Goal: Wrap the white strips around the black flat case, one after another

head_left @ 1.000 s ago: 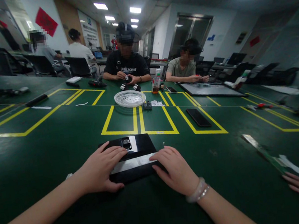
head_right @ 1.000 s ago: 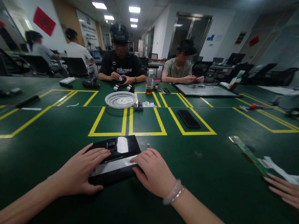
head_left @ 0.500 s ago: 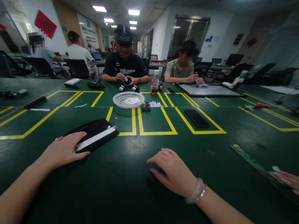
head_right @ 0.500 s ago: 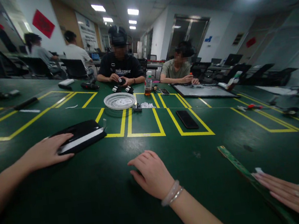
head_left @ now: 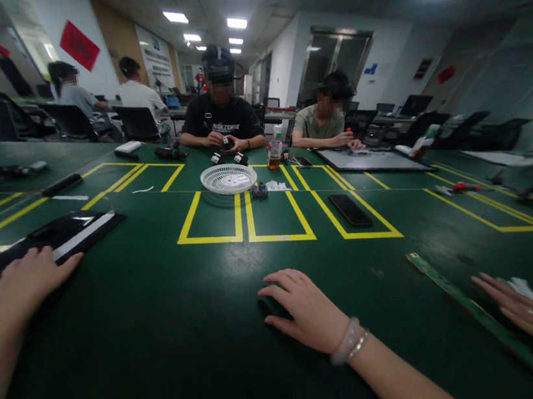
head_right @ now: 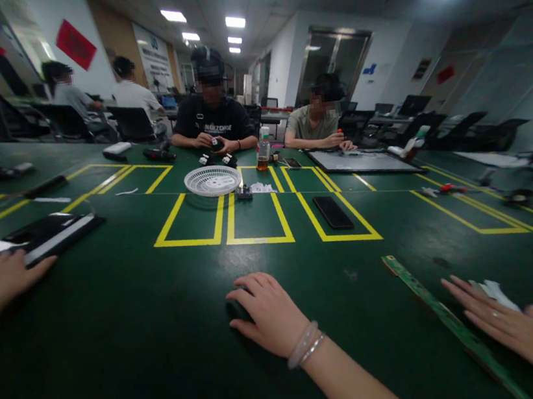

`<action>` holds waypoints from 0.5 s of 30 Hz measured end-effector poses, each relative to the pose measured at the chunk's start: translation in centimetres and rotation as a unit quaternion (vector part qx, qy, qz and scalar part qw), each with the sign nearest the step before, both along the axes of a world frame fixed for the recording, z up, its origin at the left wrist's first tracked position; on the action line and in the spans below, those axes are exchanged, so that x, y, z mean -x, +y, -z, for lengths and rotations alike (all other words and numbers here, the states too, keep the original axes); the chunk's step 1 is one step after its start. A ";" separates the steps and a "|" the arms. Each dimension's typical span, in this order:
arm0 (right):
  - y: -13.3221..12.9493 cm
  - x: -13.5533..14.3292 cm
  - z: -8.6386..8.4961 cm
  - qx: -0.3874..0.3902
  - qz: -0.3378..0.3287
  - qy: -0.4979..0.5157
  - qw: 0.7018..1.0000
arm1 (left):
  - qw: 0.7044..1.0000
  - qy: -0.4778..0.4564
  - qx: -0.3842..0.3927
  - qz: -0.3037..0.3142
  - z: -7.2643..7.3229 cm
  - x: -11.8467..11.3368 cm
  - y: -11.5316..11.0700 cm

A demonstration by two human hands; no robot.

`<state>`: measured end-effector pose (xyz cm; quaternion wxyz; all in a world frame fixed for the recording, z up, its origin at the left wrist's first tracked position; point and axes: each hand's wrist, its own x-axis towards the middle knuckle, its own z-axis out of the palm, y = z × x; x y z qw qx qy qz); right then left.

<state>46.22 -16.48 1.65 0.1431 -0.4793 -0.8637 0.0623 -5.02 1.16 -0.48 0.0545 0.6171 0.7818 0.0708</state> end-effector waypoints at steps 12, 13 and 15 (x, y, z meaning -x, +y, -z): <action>0.1 0.0 0.5 -0.036 0.045 -0.047 0.997 | 0.997 0.068 0.020 -0.016 -1.7 -2.1 -1.6; 0.2 -0.1 0.5 -0.040 0.051 -0.049 0.997 | 0.998 0.068 0.014 -0.010 -1.7 -2.1 -1.6; 0.3 -0.4 0.7 -0.045 0.067 -0.054 0.995 | 0.998 0.064 -0.008 0.027 -1.7 -2.1 -1.5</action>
